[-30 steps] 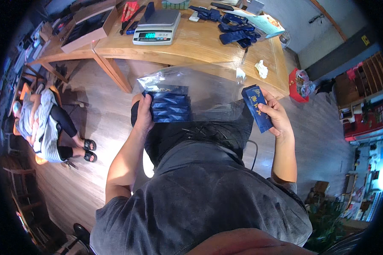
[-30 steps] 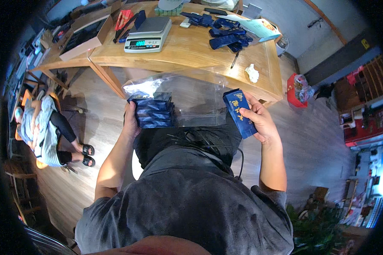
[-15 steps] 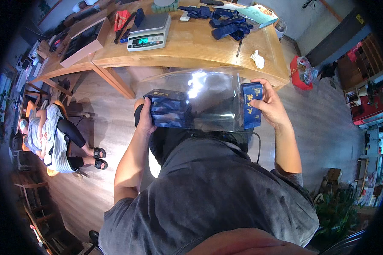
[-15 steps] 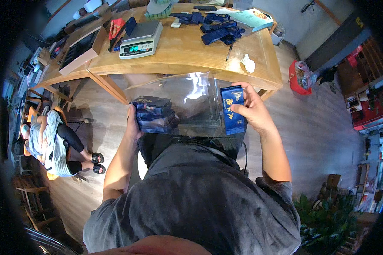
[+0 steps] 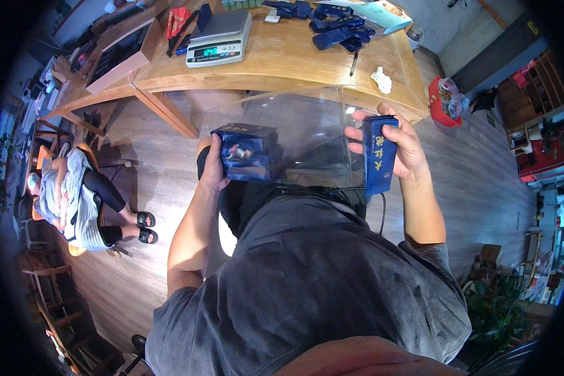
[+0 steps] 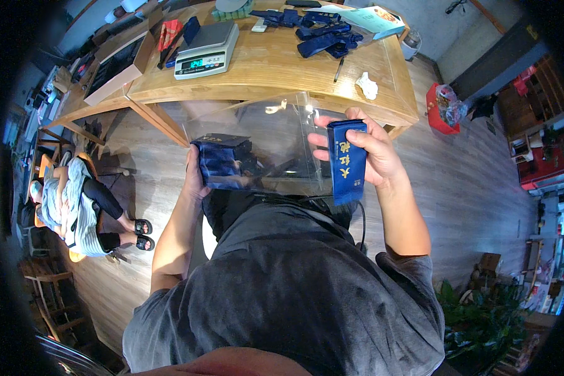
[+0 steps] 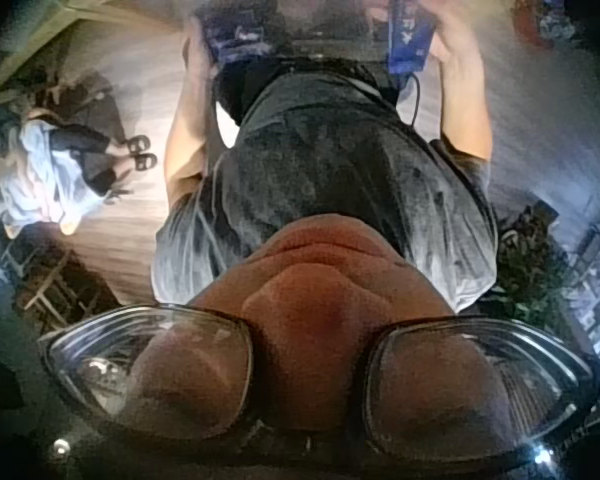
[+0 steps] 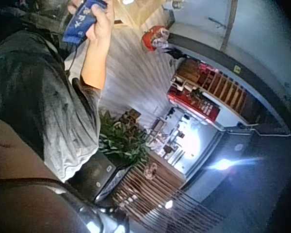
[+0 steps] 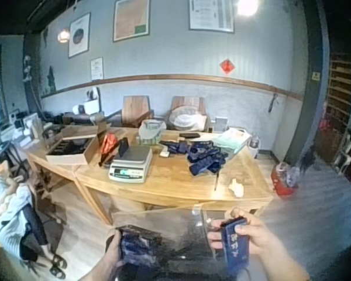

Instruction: The person packs blue rectangular items into a large clear plastic bag, weighing some items on a digital scale and organizing them into a stack inside the bag.

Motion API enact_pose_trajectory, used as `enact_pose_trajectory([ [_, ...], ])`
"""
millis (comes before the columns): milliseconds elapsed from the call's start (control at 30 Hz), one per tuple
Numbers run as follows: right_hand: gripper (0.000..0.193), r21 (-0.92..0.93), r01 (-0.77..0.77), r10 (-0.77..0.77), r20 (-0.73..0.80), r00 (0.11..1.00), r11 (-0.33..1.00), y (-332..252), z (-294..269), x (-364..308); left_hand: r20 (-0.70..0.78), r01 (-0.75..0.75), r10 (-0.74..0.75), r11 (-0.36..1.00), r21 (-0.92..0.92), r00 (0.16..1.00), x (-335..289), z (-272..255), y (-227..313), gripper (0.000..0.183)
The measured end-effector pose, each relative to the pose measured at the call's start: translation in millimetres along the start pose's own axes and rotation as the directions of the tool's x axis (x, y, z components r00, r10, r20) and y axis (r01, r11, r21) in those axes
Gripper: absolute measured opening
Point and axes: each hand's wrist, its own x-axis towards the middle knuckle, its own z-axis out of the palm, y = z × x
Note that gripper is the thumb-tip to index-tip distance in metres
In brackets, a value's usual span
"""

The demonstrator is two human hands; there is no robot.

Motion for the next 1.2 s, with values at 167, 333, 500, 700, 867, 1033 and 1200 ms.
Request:
enact_pose_trajectory([
  [167,0.052,0.055,0.006,-0.016,0.171,0.985,0.998,0,1,4,0.004,0.029,-0.03,0.999,0.027,1.0,0,3,4,0.081],
  [333,0.077,-0.13,-0.091,0.124,0.272,0.954,0.987,-17,-4,4,0.033,0.079,-0.082,0.992,0.096,0.996,-7,11,10,0.079],
  [500,0.07,-0.063,-0.156,0.167,0.257,0.952,0.986,-5,7,11,0.067,0.14,-0.142,0.989,0.039,0.988,-4,7,6,0.078],
  [700,0.066,-0.277,-0.153,0.184,0.089,0.979,0.949,13,19,18,0.056,0.213,-0.212,0.977,-0.025,0.976,5,-8,-2,0.078],
  [867,0.058,-0.36,-0.172,0.2,0.041,0.979,0.917,14,29,19,0.041,0.225,-0.223,0.974,-0.025,0.974,4,-3,-3,0.078],
  [1033,0.04,-0.726,-0.374,0.427,-0.122,0.896,0.576,-7,42,23,0.108,0.252,-0.253,0.967,0.017,0.962,7,-8,-7,0.081],
  [1200,0.033,-0.865,-0.252,0.264,-0.144,0.954,0.434,-1,35,26,0.099,0.232,-0.229,0.973,-0.011,0.968,8,-9,-7,0.079],
])
